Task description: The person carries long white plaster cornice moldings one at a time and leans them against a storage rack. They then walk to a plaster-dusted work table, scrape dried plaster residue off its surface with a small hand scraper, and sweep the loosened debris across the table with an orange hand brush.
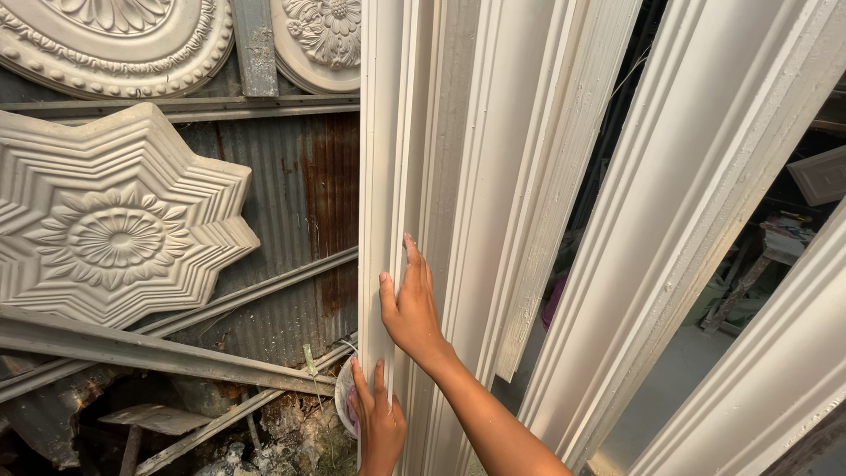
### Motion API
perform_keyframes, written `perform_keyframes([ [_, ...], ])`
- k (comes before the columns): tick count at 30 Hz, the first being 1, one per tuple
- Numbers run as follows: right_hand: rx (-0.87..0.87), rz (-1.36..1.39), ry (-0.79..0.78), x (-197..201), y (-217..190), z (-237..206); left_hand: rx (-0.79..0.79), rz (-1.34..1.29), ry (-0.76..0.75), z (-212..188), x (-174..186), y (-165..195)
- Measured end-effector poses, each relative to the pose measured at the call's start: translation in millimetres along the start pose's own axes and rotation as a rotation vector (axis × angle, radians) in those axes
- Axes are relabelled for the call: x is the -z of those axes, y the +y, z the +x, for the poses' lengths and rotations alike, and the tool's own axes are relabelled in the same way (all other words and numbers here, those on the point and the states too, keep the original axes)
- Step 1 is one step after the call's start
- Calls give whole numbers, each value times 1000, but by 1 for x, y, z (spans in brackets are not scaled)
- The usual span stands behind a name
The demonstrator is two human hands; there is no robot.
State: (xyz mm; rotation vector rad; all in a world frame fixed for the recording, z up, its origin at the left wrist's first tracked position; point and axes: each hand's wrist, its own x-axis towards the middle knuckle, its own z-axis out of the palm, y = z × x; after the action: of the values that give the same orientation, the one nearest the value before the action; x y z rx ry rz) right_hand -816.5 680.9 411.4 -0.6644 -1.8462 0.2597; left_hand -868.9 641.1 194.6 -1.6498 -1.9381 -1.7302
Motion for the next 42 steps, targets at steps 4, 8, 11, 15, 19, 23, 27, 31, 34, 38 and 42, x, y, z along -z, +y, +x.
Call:
perform_keyframes([
  [4, -73, 62, -101, 11, 19, -54, 77, -31, -8, 36, 0, 20],
  [8, -72, 134, -58, 20, 36, -132, 341, -185, -111, 76, -2, 33],
  [11, 46, 65, 28, 34, 52, -177, 380, -127, -86, 85, -10, 34],
  [15, -3, -42, 134, 49, 79, -201, 188, -181, 134, 68, -35, 41],
  [19, -167, -122, 140, 46, 110, -192, 70, -477, -1, 51, -62, 51],
  [23, -306, 2, 11, 40, 126, -181, 171, -574, -182, 45, -68, 53],
  [27, -271, -8, -9, 39, 124, -183, -22, -469, -4, 35, -60, 49],
  [31, -299, 8, 32, 41, 116, -193, 245, -542, -166, 20, -42, 42],
  [34, -138, -27, 107, 41, 104, -199, 170, -653, -106, 10, -21, 40],
  [38, -198, 362, 33, 55, 82, -181, 162, -839, -164, 1, 5, 52],
  [42, -20, 502, 58, 87, 50, -132, 166, -813, -157, -10, 18, 70],
])
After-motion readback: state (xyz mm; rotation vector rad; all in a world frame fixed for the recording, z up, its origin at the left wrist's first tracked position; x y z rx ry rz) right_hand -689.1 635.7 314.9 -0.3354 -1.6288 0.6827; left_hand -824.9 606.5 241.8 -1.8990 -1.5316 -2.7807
